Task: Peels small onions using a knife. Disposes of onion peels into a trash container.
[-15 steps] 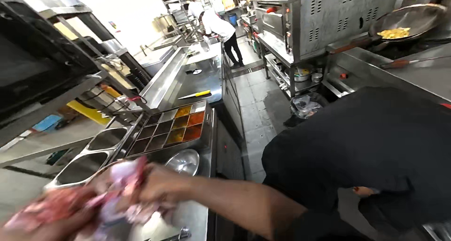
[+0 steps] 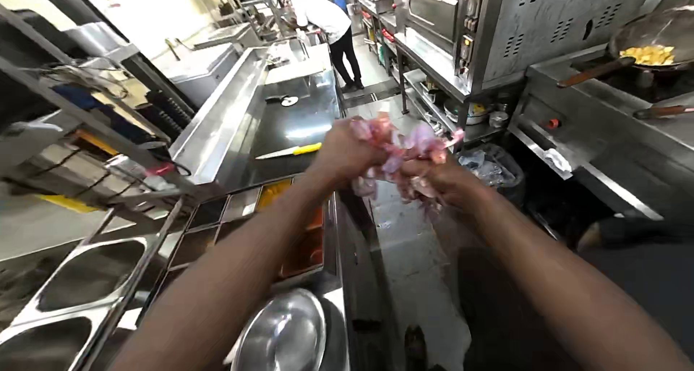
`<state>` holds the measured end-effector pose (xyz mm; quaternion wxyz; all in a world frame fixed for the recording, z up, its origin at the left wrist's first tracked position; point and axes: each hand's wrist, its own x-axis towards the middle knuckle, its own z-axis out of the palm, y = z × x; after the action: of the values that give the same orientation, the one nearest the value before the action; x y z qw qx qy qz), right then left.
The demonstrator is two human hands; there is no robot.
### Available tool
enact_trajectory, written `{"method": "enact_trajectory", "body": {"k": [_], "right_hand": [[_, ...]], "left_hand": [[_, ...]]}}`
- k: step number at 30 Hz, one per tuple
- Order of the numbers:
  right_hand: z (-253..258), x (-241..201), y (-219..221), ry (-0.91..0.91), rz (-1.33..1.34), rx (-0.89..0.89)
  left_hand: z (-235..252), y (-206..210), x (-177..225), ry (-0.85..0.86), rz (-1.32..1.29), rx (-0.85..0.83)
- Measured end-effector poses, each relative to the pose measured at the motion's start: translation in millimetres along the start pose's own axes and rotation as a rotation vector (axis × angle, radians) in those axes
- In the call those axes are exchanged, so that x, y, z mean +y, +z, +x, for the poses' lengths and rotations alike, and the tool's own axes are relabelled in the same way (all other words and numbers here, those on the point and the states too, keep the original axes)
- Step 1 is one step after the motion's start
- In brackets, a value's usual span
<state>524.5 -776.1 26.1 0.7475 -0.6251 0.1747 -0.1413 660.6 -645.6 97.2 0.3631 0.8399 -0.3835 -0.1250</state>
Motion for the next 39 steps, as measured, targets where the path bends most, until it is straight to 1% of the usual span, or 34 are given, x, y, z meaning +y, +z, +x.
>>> {"method": "enact_trajectory", "body": {"k": [3, 5, 7, 12, 14, 16, 19, 21, 23, 25, 27, 29, 31, 32, 34, 35, 36, 39], "right_hand": [[13.7, -17.9, -47.7, -0.026, -0.019, 0.201], [17.9, -21.2, -83.7, -0.026, -0.079, 0.325], [23.6, -22.4, -122.8, -0.037, -0.132, 0.411], [41.4, -9.9, -224.9, -0.080, -0.229, 0.617], [60.1, -0.8, -267.4, -0.050, -0.269, 0.696], [88.4, 17.3, -310.7, -0.032, -0.301, 0.768], [147.9, 54.8, -374.0, 0.024, -0.309, 0.871], [200.5, 90.4, -422.3, 0.118, -0.335, 0.947], [252.1, 130.4, -470.2, 0.262, -0.421, 0.979], [298.5, 172.4, -511.3, 0.428, -0.486, 1.006], [336.2, 212.0, -544.0, 0.493, -0.457, 1.035], [361.4, 243.2, -569.8, 0.543, -0.448, 1.008], [379.7, 268.5, -591.5, 0.607, -0.486, 0.959], [385.7, 277.4, -598.8, 0.646, -0.489, 0.922], [393.7, 293.4, -611.4, 0.648, -0.448, 0.895], [394.8, 297.8, -613.3, 0.638, -0.413, 0.896], [394.4, 301.1, -613.1, 0.633, -0.388, 0.906], [391.7, 297.5, -604.9, 0.611, -0.317, 0.998]], "left_hand": [[64.2, 38.7, 24.3, 0.086, -0.067, -0.109], [96.7, 70.4, 45.1, 0.119, -0.115, -0.171], [126.4, 103.8, 66.3, 0.156, -0.130, -0.215], [212.8, 205.8, 106.3, 0.239, -0.135, -0.364], [255.4, 249.9, 114.7, 0.276, -0.175, -0.432], [300.1, 296.6, 114.3, 0.297, -0.209, -0.501], [379.0, 372.5, 97.9, 0.260, -0.219, -0.593], [437.7, 429.5, 72.4, 0.222, -0.232, -0.631], [493.3, 493.5, 38.8, 0.188, -0.251, -0.683], [537.8, 551.9, 3.7, 0.130, -0.308, -0.748], [571.0, 601.9, -26.9, 0.060, -0.371, -0.818], [587.9, 643.9, -53.2, -0.010, -0.496, -0.886], [597.5, 677.3, -72.8, -0.062, -0.655, -0.961], [601.3, 691.4, -81.3, -0.080, -0.691, -1.012], [611.8, 712.3, -92.5, -0.132, -0.711, -1.137], [615.9, 715.6, -95.0, -0.180, -0.686, -1.183], [618.8, 718.1, -98.0, -0.248, -0.662, -1.201], [626.4, 722.7, -102.0, -0.476, -0.616, -1.136]]}}
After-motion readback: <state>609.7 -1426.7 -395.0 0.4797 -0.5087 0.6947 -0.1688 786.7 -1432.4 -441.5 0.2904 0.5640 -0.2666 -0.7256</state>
